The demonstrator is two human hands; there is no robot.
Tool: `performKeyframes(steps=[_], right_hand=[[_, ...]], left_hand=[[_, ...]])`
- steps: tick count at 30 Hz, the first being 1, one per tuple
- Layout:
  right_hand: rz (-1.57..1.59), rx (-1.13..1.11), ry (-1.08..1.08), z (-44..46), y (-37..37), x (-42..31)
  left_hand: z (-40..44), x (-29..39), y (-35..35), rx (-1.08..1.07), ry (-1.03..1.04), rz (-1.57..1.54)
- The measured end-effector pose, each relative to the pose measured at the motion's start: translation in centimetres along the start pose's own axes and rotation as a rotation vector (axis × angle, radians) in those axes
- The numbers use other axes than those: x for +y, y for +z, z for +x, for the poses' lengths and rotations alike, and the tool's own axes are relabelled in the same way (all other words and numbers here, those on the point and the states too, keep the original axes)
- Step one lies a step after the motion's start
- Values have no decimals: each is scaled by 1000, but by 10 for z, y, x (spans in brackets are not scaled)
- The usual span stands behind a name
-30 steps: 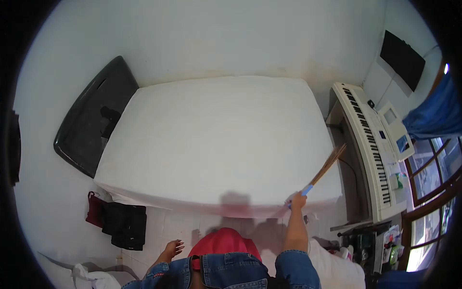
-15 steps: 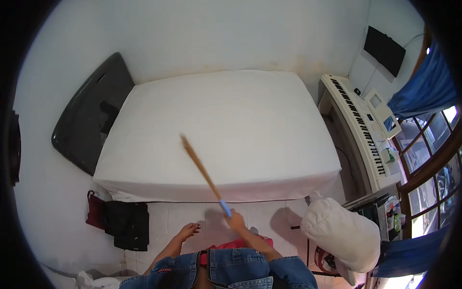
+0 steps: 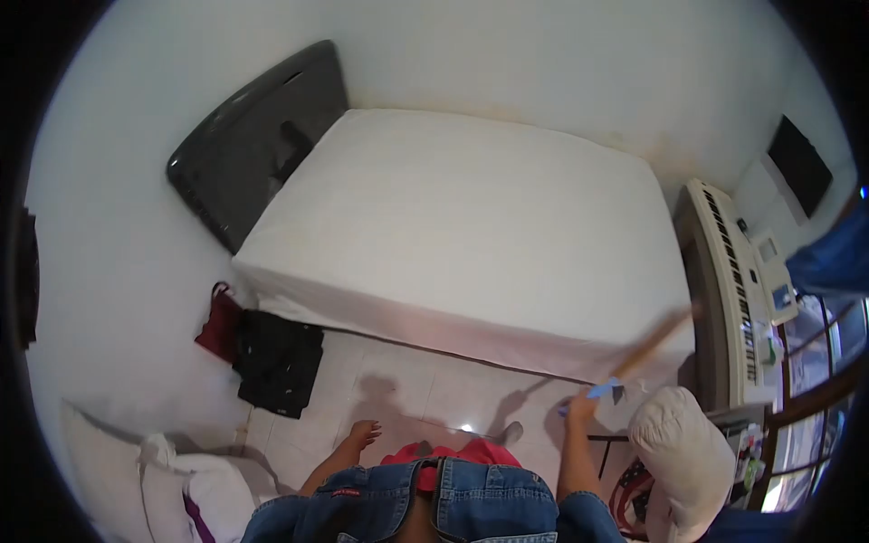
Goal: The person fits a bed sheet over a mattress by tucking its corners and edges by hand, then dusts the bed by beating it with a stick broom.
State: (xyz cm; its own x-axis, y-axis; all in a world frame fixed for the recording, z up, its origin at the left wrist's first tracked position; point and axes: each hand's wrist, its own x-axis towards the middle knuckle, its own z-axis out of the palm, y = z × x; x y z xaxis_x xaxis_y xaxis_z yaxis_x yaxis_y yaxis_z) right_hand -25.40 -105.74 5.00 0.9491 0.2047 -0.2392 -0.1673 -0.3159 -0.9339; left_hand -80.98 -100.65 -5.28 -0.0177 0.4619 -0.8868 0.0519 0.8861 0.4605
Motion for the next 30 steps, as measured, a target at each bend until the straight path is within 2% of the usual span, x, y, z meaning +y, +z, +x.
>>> performKeyframes(steps=[2, 4, 6, 8, 9, 11, 15, 17, 18, 20, 21, 24, 25, 27, 28, 30], right_hand=[[-234, -103, -112, -34, 7, 0], [-198, -356, -78, -55, 10, -13], [-240, -501, -249, -55, 8, -17], [-307, -574, -300, -62, -7, -56], [-293, -532, -283, -55, -14, -61], [-327, -630, -394, -36, -30, -69], [-235, -655, -325, -12, -69, -103], [-210, -728, -238, -3, -81, -109], [-201, -698, -231, -1, -92, -119], [-213, -757, -202, 1, -109, -144], [-204, -728, -199, 4, -114, -148], [-180, -655, -295, 6, -121, -159], [-182, -634, -306, 7, -122, -163], [-173, -690, -258, 8, -121, -168], [-164, -642, -244, 12, -118, -167], [-141, -567, -289, 18, -110, -159]], left_hand=[[-3, 7, 19, 9, -55, 16], [5, 14, 38, -64, -68, 111], [8, 31, 60, -122, -87, 212], [6, 52, 88, -160, -39, 231], [8, 64, 106, -176, -34, 276], [11, 87, 143, -173, 27, 341], [29, 131, 228, -218, 46, 601], [16, 148, 277, -279, 188, 623], [10, 155, 305, -295, 193, 650], [-4, 174, 369, -451, 188, 540], [-23, 183, 402, -613, 200, 439], [-113, 211, 499, -1123, 117, 83], [-154, 219, 526, -1136, 93, 120], [-220, 229, 571, -1492, 134, 37], [-212, 228, 585, -1519, 101, 71], [-186, 227, 609, -1359, -45, -94]])
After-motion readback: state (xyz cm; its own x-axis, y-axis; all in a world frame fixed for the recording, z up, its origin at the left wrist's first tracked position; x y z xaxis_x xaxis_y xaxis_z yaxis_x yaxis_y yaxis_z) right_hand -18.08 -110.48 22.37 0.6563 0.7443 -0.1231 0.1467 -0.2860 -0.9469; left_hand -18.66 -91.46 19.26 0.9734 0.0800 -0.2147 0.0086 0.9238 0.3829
